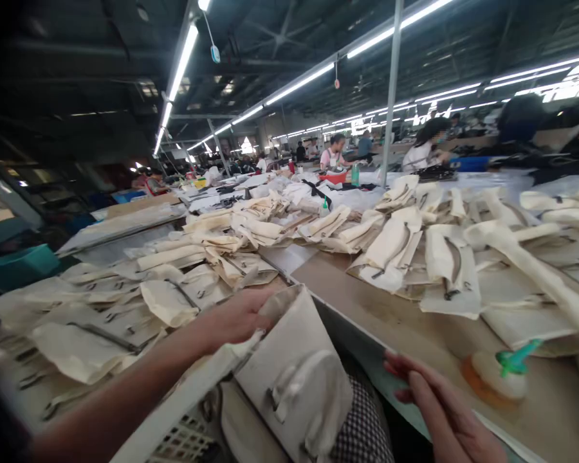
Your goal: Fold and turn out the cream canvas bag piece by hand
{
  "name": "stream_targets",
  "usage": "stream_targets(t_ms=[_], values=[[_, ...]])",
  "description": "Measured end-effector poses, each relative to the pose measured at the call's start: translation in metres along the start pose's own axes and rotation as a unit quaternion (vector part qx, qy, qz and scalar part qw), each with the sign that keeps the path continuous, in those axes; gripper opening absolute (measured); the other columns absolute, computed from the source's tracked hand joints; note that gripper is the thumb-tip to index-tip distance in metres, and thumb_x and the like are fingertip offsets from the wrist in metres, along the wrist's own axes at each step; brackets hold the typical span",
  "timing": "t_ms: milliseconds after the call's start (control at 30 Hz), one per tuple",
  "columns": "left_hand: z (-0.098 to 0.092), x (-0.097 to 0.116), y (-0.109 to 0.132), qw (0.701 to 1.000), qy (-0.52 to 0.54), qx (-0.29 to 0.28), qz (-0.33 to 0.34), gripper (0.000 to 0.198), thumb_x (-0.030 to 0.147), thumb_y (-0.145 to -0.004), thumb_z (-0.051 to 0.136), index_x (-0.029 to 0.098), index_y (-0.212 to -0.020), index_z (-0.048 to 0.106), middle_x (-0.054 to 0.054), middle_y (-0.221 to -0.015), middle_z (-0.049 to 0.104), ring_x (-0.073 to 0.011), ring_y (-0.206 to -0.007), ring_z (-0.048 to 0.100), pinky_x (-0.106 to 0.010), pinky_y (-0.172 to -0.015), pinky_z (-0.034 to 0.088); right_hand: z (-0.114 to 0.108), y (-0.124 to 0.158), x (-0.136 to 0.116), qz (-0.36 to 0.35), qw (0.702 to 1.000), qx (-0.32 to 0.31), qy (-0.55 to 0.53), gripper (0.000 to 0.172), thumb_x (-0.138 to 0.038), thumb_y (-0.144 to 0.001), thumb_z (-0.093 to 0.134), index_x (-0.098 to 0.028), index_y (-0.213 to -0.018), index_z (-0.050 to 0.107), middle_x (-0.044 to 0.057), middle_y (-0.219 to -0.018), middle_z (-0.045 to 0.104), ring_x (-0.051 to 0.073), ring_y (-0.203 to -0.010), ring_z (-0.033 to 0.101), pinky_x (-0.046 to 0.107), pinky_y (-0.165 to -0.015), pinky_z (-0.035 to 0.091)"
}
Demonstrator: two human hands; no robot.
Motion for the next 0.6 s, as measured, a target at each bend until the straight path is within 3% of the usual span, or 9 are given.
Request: stream_targets(t_ms=[100, 167, 233, 300, 367, 500, 600], values=[[0.012, 0.031, -0.016, 0.995, -0.077, -0.045, 0.036, 0.007, 0.018, -0.077, 0.061, 0.017, -0.075, 0.067, 0.0, -0.081, 0.072, -0.0202, -0.079, 0.064, -0.025, -0.067, 0.045, 0.018, 0.009, -0.121, -0.238, 0.965, 0.002, 0.114, 0.034, -0.046, -0.099, 0.049, -0.03, -0.122, 0.067, 0.004, -0.128, 0.064, 0.028, -0.112, 0.063, 0.039, -0.099, 0.053], [0.029, 0.043, -0.02, 0.987, -0.126, -0.095, 0.043, 0.011, 0.02, -0.079, 0.058, 0.018, -0.072, 0.065, -0.001, -0.077, 0.072, -0.0199, -0.073, 0.064, -0.024, -0.063, 0.044, 0.039, 0.024, -0.174, -0.36, 0.918, -0.035, 0.162, 0.03, -0.034, -0.102, 0.047, -0.027, -0.123, 0.066, 0.006, -0.13, 0.062, 0.026, -0.117, 0.06, 0.035, -0.098, 0.052], [0.046, 0.046, -0.019, 0.975, -0.172, -0.135, 0.042, 0.016, 0.024, -0.084, 0.054, 0.019, -0.073, 0.064, -0.002, -0.077, 0.072, -0.02, -0.071, 0.065, -0.023, -0.06, 0.043, 0.056, 0.042, -0.205, -0.474, 0.858, -0.062, 0.187, 0.026, -0.029, -0.103, 0.048, -0.025, -0.121, 0.066, 0.006, -0.121, 0.068, 0.022, -0.11, 0.064, 0.031, -0.095, 0.053], [0.061, 0.043, -0.019, 0.966, -0.199, -0.158, 0.041, 0.016, 0.024, -0.085, 0.053, 0.019, -0.074, 0.063, -0.003, -0.078, 0.073, -0.0206, -0.07, 0.066, -0.023, -0.058, 0.043, 0.067, 0.056, -0.213, -0.547, 0.809, -0.076, 0.203, 0.021, -0.026, -0.104, 0.049, -0.022, -0.114, 0.067, 0.005, -0.107, 0.073, 0.02, -0.097, 0.069, 0.029, -0.091, 0.052], [0.078, 0.035, -0.021, 0.958, -0.221, -0.176, 0.049, 0.009, 0.021, -0.082, 0.054, 0.019, -0.077, 0.061, -0.005, -0.081, 0.074, -0.0223, -0.072, 0.069, -0.023, -0.056, 0.042, 0.074, 0.059, -0.203, -0.562, 0.796, -0.083, 0.209, 0.02, -0.026, -0.106, 0.046, -0.019, -0.107, 0.065, 0.003, -0.091, 0.074, 0.017, -0.081, 0.07, 0.029, -0.088, 0.051], [0.119, 0.013, -0.024, 0.941, -0.251, -0.215, 0.075, 0.006, 0.018, -0.078, 0.055, 0.019, -0.082, 0.06, -0.01, -0.088, 0.076, -0.0291, -0.081, 0.072, -0.024, -0.053, 0.04, 0.082, 0.056, -0.158, -0.513, 0.831, -0.108, 0.184, 0.017, -0.02, -0.107, 0.041, -0.015, -0.107, 0.057, -0.001, -0.073, 0.069, 0.013, -0.059, 0.064, 0.029, -0.073, 0.05], [0.132, 0.004, -0.027, 0.955, -0.191, -0.21, 0.086, 0.012, 0.016, -0.078, 0.053, 0.02, -0.085, 0.061, -0.007, -0.088, 0.076, -0.0251, -0.082, 0.072, -0.024, -0.059, 0.042, 0.087, 0.059, -0.126, -0.485, 0.844, -0.121, 0.194, 0.012, -0.01, -0.1, 0.051, -0.015, -0.109, 0.056, 0.001, -0.075, 0.069, 0.015, -0.058, 0.062, 0.031, -0.07, 0.05]])
Point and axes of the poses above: each hand's wrist, its own y-axis away from the middle knuckle, its own z-axis out of the palm, x = y × z, the point moved 10 cm from there along -y, towards the middle knuckle
